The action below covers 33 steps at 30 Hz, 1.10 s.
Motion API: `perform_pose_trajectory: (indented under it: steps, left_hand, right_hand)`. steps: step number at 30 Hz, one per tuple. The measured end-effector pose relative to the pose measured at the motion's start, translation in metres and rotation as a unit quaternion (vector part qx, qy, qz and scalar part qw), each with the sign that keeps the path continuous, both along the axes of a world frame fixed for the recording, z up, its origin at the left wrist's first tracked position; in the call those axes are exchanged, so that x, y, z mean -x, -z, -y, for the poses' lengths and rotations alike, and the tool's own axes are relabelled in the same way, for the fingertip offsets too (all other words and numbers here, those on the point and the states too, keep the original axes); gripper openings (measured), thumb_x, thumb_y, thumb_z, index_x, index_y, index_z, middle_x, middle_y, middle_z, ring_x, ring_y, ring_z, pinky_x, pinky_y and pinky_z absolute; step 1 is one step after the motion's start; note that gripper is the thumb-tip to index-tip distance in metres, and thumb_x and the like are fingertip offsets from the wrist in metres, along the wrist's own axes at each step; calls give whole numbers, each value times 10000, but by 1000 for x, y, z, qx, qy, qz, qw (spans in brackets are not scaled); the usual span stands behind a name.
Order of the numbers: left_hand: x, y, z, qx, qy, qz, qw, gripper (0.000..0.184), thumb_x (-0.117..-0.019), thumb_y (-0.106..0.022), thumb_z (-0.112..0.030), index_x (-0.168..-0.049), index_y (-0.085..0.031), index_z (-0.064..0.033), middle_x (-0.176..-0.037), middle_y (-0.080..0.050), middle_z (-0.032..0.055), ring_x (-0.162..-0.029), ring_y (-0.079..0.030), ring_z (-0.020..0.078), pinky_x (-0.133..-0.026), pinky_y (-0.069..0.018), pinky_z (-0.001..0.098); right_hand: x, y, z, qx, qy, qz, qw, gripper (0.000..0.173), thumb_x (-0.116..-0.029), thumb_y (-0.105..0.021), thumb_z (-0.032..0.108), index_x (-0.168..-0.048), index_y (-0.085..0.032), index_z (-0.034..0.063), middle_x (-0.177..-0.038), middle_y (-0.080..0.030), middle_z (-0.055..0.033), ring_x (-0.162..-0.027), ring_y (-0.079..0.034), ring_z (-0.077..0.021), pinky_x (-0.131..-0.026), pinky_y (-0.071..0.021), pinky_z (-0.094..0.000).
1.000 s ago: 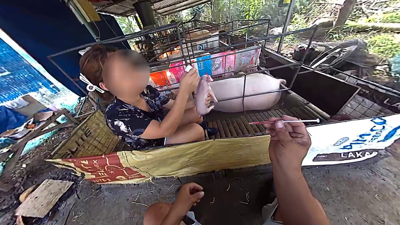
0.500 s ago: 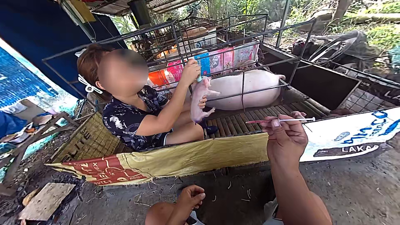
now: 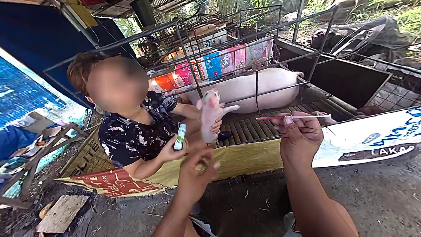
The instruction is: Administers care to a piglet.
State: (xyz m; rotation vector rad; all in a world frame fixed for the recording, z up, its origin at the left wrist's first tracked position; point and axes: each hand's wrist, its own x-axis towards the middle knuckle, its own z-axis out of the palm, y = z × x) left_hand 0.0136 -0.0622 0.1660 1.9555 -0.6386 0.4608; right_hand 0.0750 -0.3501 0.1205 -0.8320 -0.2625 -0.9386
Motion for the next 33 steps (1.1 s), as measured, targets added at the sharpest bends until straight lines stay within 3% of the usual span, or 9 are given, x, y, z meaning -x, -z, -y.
perform_pose_trajectory:
  steps: [3,6,9,12,14,16,18,27,33]
  left_hand:
    - [-43,-33,35,-10,-172,143,975,558,-849,-829,-330,-1288,-649,-36,-1258,-624,132,-1111,-637,219,-872,-591,403]
    - [-82,-46,50,-99,-255,46,961,995,-737,-892,-499,-1524,-437,-94,-1551,-415,165,-1374,-479,323,-1057,-490,549]
    - [-100,-42,62,-203,-196,-38,959,927,-669,-937,-496,-1440,-560,-146,-1483,-521,94,-1291,-562,286,-1023,-518,563]
    - [-104,-38,79,-274,-158,-66,946,793,-722,-924,-415,-1410,-604,-185,-1411,-584,42,-1261,-582,247,-1020,-522,539]
    - [-112,-37,86,-309,-167,-60,934,737,-741,-911,-394,-1383,-620,-177,-1315,-635,60,-1186,-622,265,-978,-538,552]
    - [-114,-40,92,-370,-180,-83,908,707,-755,-893,-426,-1363,-625,-181,-1259,-660,73,-1148,-638,285,-963,-533,575]
    - [-113,-39,97,-398,-197,-101,890,596,-782,-867,-389,-1302,-660,-185,-1199,-692,81,-1101,-662,295,-928,-537,589]
    - [-115,-6,54,-170,-200,70,962,484,-716,-875,-158,-1172,-721,-107,-1084,-722,42,-954,-700,158,-837,-599,424]
    - [-113,-11,30,-4,-167,119,979,521,-705,-880,-90,-1190,-695,-56,-1101,-721,56,-965,-707,125,-849,-619,339]
  right_hand:
    - [-12,-1,-12,-19,-7,1,1000,193,-942,-657,-46,-1100,-645,65,-981,-762,-119,-837,-758,-236,-720,-651,-368]
    - [-22,-2,-25,-39,-31,1,999,204,-932,-675,-36,-1102,-650,72,-1020,-752,-127,-865,-752,-247,-732,-652,-390]
    - [-27,0,-27,-55,-43,-7,998,188,-922,-702,-27,-1091,-683,52,-1051,-747,-139,-871,-745,-249,-752,-652,-410]
    - [-27,10,-14,-81,-35,-13,996,212,-910,-696,-56,-1092,-677,52,-1029,-747,-137,-865,-744,-252,-744,-651,-417]
    - [-28,16,-7,-94,-27,-16,995,410,-895,-680,-100,-1238,-568,96,-1001,-743,-122,-853,-747,-269,-722,-653,-425]
    - [-31,20,-6,-106,-24,-27,994,784,-866,-671,-156,-1476,-310,177,-979,-727,-120,-840,-754,-309,-733,-659,-474]
    - [-36,22,-6,-116,-23,-34,992,1039,-850,-669,-186,-1594,-93,254,-954,-710,-126,-814,-753,-331,-737,-659,-510]
    - [-67,10,-46,-61,-67,-21,996,929,-882,-678,-143,-1578,-162,193,-980,-702,-137,-820,-750,-325,-761,-659,-493]
    - [-74,-21,-78,-30,-97,9,995,936,-892,-698,-113,-1587,-143,179,-989,-686,-123,-827,-740,-297,-766,-658,-461]
